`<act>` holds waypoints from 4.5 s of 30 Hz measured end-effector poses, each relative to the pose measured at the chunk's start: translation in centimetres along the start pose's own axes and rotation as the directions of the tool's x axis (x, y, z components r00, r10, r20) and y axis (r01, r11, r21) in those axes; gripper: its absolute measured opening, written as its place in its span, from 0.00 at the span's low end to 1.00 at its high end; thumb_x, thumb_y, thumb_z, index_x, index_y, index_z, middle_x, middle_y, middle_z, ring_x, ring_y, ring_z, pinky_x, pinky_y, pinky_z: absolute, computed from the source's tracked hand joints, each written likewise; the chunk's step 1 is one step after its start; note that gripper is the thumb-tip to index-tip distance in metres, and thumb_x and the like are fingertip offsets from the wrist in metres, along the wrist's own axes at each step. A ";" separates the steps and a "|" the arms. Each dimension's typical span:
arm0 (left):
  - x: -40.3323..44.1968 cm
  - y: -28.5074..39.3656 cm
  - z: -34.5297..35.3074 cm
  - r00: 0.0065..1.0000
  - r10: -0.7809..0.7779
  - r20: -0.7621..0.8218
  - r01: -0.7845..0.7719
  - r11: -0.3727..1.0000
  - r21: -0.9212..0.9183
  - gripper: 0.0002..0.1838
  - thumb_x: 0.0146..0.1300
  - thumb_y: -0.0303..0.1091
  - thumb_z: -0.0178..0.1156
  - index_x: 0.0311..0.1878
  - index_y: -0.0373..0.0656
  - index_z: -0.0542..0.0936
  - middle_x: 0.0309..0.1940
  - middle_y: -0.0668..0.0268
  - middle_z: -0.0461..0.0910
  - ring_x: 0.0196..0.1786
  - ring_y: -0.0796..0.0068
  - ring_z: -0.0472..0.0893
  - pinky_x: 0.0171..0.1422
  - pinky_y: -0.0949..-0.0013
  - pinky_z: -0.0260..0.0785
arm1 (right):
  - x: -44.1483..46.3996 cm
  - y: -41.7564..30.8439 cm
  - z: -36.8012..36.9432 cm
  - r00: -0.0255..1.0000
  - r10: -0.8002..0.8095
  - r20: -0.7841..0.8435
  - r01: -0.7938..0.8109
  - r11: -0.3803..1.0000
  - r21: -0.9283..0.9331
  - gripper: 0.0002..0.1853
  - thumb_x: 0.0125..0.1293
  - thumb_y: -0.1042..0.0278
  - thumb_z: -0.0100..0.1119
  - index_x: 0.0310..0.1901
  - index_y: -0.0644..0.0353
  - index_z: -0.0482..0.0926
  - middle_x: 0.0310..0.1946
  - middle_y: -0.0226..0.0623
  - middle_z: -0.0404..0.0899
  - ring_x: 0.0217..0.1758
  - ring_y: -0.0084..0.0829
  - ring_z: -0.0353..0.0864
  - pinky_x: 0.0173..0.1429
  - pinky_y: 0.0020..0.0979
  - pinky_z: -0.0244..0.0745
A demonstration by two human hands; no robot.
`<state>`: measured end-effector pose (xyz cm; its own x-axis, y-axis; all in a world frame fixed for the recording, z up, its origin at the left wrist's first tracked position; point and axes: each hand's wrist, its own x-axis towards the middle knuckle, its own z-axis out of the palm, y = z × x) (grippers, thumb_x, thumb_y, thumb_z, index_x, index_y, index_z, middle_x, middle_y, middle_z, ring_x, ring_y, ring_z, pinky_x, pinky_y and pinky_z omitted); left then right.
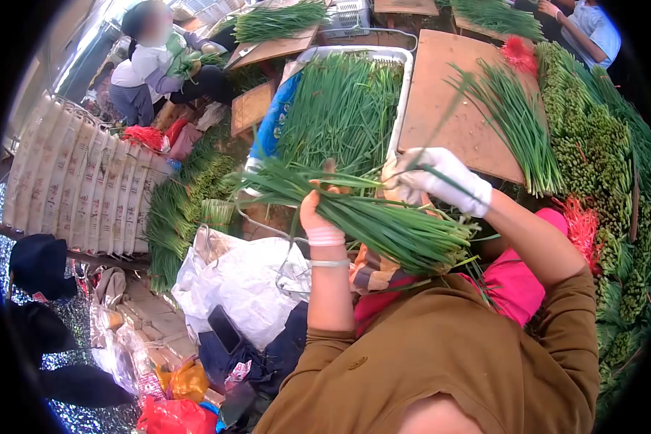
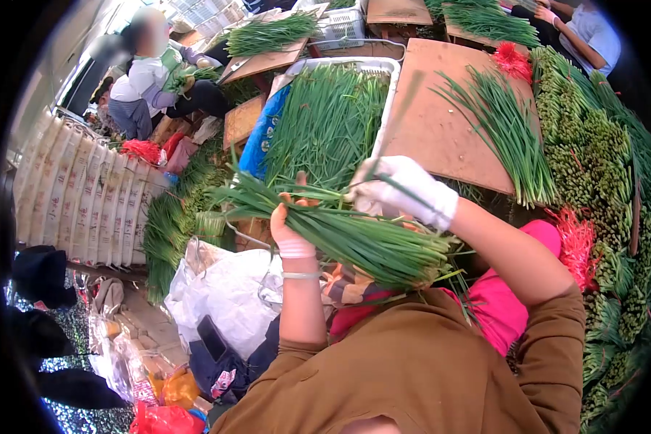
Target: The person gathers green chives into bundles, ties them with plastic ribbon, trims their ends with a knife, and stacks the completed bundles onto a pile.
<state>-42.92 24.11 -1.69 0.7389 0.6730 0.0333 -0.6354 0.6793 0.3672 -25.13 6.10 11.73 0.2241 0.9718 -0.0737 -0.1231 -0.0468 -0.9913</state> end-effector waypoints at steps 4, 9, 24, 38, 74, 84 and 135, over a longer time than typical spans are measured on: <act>-0.9 0.0 0.0 0.998 0.064 -0.023 -0.064 0.998 0.003 0.09 0.59 0.35 0.60 0.43 0.49 0.80 0.56 0.62 0.75 0.36 0.73 0.81 0.50 0.60 0.72 | -4.1 2.1 -2.2 0.987 0.055 -0.149 -0.044 0.996 0.074 0.08 0.66 0.70 0.54 0.41 0.66 0.77 0.29 0.36 0.81 0.29 0.25 0.81 0.35 0.24 0.77; -0.5 1.6 -3.6 0.989 0.129 -0.078 -0.128 0.992 0.018 0.07 0.62 0.33 0.57 0.43 0.48 0.78 0.42 0.62 0.79 0.34 0.72 0.81 0.48 0.57 0.73 | -9.6 3.5 -5.2 0.845 -0.005 -0.535 0.113 0.979 0.169 0.11 0.67 0.65 0.50 0.40 0.64 0.77 0.27 0.31 0.81 0.22 0.16 0.74 0.23 0.17 0.59; -1.1 2.1 2.8 0.978 0.019 0.206 -0.017 1.000 -0.009 0.14 0.59 0.28 0.57 0.48 0.50 0.80 0.52 0.69 0.73 0.38 0.73 0.81 0.51 0.58 0.72 | -5.7 1.6 -4.3 0.963 -0.234 -0.132 0.002 0.497 -0.868 0.13 0.57 0.57 0.62 0.39 0.56 0.82 0.34 0.44 0.82 0.36 0.45 0.82 0.42 0.39 0.78; -1.0 2.2 0.8 0.992 0.123 0.034 -0.126 0.980 0.154 0.12 0.58 0.36 0.60 0.46 0.53 0.78 0.73 0.55 0.55 0.36 0.67 0.82 0.50 0.62 0.71 | -7.5 4.9 -16.4 0.732 -0.568 -0.375 -0.234 0.307 -0.923 0.09 0.62 0.61 0.58 0.41 0.54 0.80 0.32 0.45 0.81 0.35 0.47 0.81 0.38 0.40 0.76; -3.2 4.9 -2.5 0.990 0.135 0.041 -0.136 0.990 0.028 0.24 0.57 0.36 0.64 0.57 0.45 0.70 0.32 0.76 0.69 0.37 0.78 0.71 0.58 0.62 0.65 | -3.9 14.5 -5.9 0.997 -0.020 -0.069 -0.057 0.367 -0.928 0.08 0.58 0.61 0.55 0.30 0.56 0.80 0.27 0.44 0.81 0.32 0.48 0.82 0.37 0.44 0.76; -3.1 5.1 -6.1 0.981 0.179 -0.077 -0.169 0.978 0.126 0.24 0.61 0.47 0.59 0.58 0.51 0.72 0.40 0.69 0.78 0.44 0.65 0.76 0.56 0.56 0.69 | -7.9 7.5 -6.5 0.995 -0.035 -0.091 -0.074 0.335 -0.939 0.10 0.55 0.61 0.61 0.37 0.52 0.83 0.31 0.42 0.80 0.37 0.46 0.81 0.41 0.43 0.76; -2.0 2.9 -4.1 0.969 0.085 -0.233 -0.069 0.995 0.076 0.14 0.61 0.44 0.60 0.44 0.45 0.78 0.59 0.50 0.73 0.60 0.44 0.72 0.53 0.50 0.72 | -1.6 7.8 0.5 0.985 -0.132 0.115 0.153 0.330 -0.932 0.23 0.62 0.71 0.52 0.61 0.48 0.71 0.23 0.46 0.77 0.24 0.48 0.79 0.28 0.41 0.75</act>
<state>-47.16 25.92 -4.47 0.6094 0.7779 -0.1533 -0.6660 0.6072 0.4333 -26.95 4.32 4.13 0.1260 0.9895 0.0711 0.8944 -0.0823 -0.4396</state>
